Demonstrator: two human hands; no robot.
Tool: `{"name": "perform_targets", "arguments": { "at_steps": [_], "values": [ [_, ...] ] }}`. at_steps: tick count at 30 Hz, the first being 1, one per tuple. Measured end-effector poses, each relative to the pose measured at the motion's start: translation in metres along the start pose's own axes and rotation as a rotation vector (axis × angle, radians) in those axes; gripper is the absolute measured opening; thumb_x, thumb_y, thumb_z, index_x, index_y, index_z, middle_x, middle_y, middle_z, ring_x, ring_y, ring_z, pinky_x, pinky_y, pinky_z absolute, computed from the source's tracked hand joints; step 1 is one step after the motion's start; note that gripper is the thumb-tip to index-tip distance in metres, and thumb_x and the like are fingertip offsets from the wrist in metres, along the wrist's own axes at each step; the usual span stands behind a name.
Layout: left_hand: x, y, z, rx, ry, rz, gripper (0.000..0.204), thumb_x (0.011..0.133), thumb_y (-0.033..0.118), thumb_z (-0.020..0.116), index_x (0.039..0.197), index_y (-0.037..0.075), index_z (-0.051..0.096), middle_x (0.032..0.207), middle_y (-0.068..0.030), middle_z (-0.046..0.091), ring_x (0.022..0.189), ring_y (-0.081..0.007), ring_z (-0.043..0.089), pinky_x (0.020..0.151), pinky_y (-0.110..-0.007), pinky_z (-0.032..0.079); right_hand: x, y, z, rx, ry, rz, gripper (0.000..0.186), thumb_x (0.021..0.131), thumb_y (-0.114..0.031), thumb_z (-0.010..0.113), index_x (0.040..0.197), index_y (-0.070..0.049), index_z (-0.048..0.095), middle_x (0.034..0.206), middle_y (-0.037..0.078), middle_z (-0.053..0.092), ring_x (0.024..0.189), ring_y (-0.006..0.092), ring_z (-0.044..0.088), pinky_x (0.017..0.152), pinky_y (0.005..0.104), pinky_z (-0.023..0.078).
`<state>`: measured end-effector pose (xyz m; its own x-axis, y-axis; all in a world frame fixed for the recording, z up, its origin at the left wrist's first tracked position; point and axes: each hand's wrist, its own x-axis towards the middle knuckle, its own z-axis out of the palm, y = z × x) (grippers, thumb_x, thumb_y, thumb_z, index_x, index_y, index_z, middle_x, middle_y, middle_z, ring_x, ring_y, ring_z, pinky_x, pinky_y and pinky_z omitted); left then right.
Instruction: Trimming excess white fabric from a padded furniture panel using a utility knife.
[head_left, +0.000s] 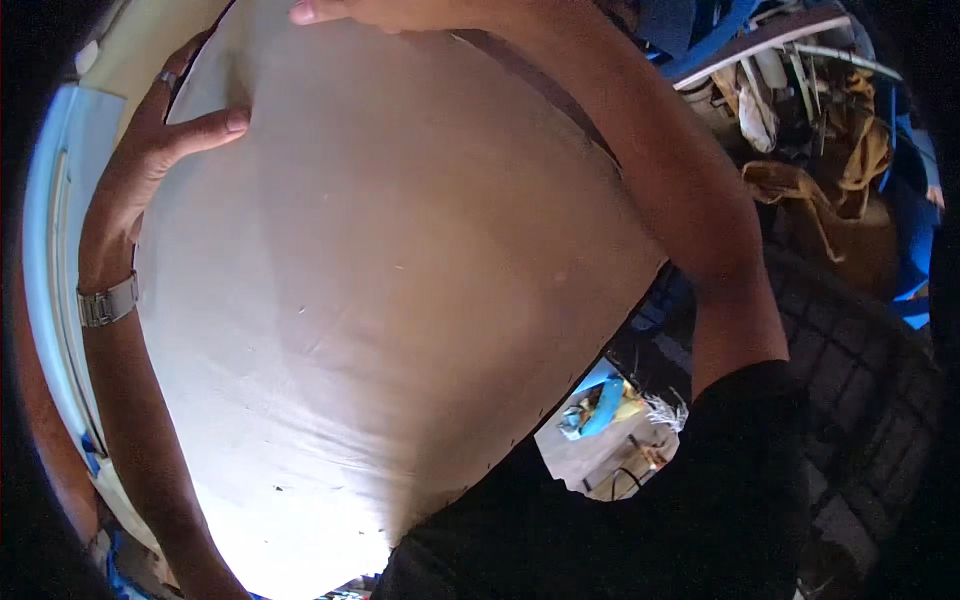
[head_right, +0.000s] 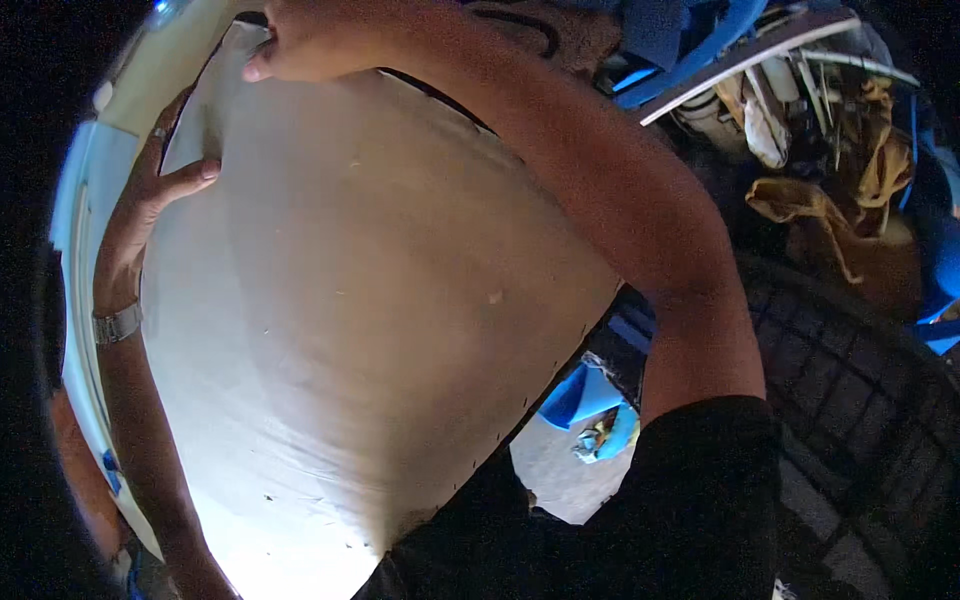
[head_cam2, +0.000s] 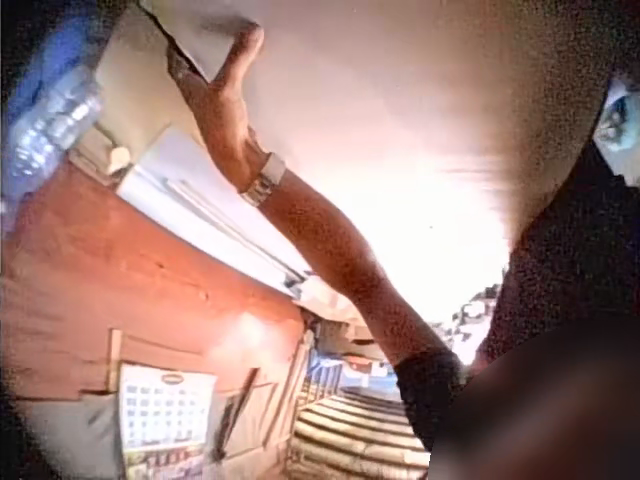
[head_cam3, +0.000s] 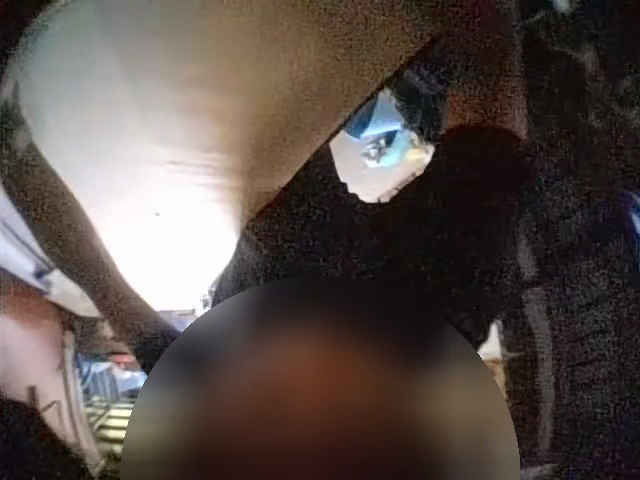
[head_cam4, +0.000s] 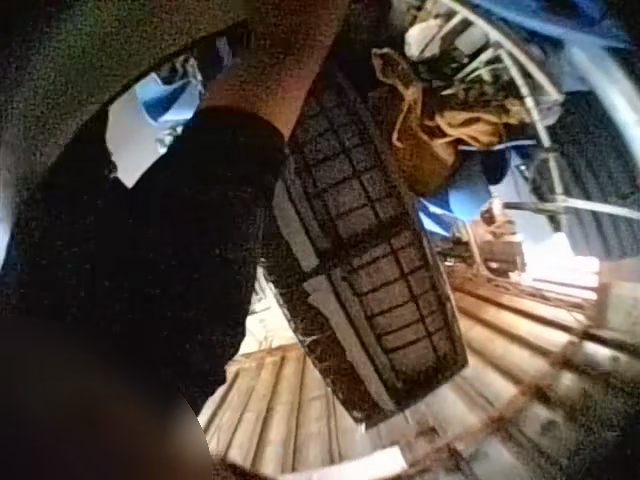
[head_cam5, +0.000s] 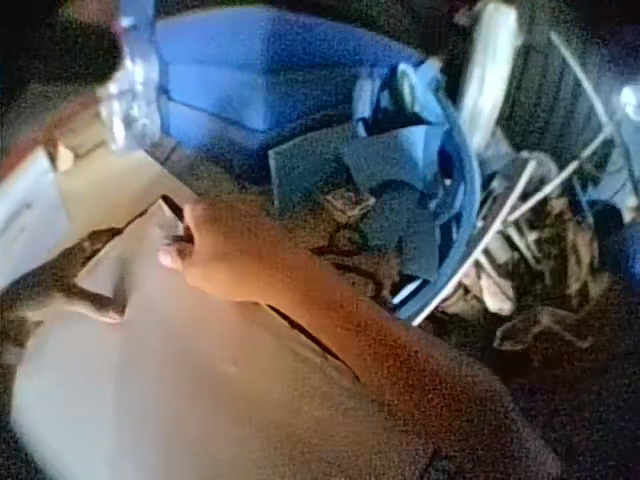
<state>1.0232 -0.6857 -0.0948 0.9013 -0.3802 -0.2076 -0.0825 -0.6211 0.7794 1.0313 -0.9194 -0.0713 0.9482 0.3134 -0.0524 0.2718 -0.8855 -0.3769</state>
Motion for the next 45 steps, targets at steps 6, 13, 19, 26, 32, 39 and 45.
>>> {"name": "perform_targets", "arguments": {
  "at_steps": [6,13,19,26,32,39,45],
  "values": [
    [0.005,0.007,-0.005,-0.049,-0.074,-0.026,0.094,0.076,0.026,0.086,0.155,0.006,0.04,0.15,-0.0117,0.05,0.139,-0.0245,0.047,0.117,-0.04,0.037,-0.01,0.049,-0.012,0.388,-0.099,-0.183,0.044,0.097,-0.034,0.066,0.109,0.008,0.062,0.092,0.025,0.069,0.083,0.034,0.068,0.075,0.0476,0.054],
    [-0.048,0.03,0.068,1.107,0.191,0.264,0.066,0.105,0.035,0.038,0.161,0.003,0.025,0.167,-0.0189,0.025,0.156,-0.0361,0.017,0.124,-0.052,0.015,-0.003,0.045,-0.012,0.405,-0.082,-0.234,0.035,0.099,-0.03,0.066,0.103,0.005,0.061,0.085,0.02,0.066,0.074,0.0284,0.064,0.067,0.0433,0.051],
    [-0.107,0.094,0.163,0.52,0.033,0.373,0.078,0.093,0.044,0.058,0.151,-0.006,0.039,0.16,-0.0284,0.032,0.151,-0.0454,0.025,0.123,-0.063,0.012,-0.01,0.055,-0.009,0.371,-0.092,-0.193,0.033,0.099,-0.028,0.065,0.1,0.005,0.061,0.077,0.019,0.064,0.067,0.0248,0.061,0.063,0.0427,0.048],
    [-0.179,0.129,0.242,0.452,-0.337,0.601,0.087,0.094,0.051,0.06,0.158,0.0,0.03,0.166,-0.0257,0.022,0.154,-0.04,0.022,0.125,-0.056,0.015,0.005,0.055,0.009,0.365,0.072,-0.269,0.04,0.095,-0.033,0.068,0.107,0.005,0.067,0.085,0.025,0.069,0.075,0.0349,0.067,0.069,0.0471,0.052],
    [-0.223,0.124,0.25,0.018,-0.559,0.842,0.059,0.097,0.022,0.059,0.15,-0.001,0.045,0.159,-0.0224,0.037,0.153,-0.0367,0.026,0.125,-0.054,0.02,0.009,0.058,0.008,0.262,0.143,-0.348,0.045,0.093,-0.037,0.069,0.104,0.006,0.072,0.1,0.028,0.072,0.092,0.0387,0.071,0.081,0.0488,0.055],
    [-0.186,0.124,0.189,0.549,-0.168,0.367,0.072,0.083,0.045,0.075,0.147,0.017,0.055,0.157,-0.0072,0.042,0.143,-0.0352,0.036,0.115,-0.059,0.027,0.005,0.051,0.008,0.116,0.139,-0.257,0.048,0.09,-0.037,0.068,0.106,0.009,0.071,0.102,0.028,0.072,0.095,0.0385,0.071,0.086,0.0483,0.055],
    [-0.178,0.104,0.187,0.578,-0.107,0.488,0.085,0.076,0.055,0.079,0.148,0.017,0.055,0.15,-0.0078,0.045,0.135,-0.0337,0.037,0.111,-0.055,0.025,0.014,0.049,0.015,0.074,0.182,-0.305,0.047,0.09,-0.037,0.065,0.103,0.008,0.072,0.1,0.029,0.072,0.094,0.0386,0.071,0.086,0.0488,0.056]
  ]
}}
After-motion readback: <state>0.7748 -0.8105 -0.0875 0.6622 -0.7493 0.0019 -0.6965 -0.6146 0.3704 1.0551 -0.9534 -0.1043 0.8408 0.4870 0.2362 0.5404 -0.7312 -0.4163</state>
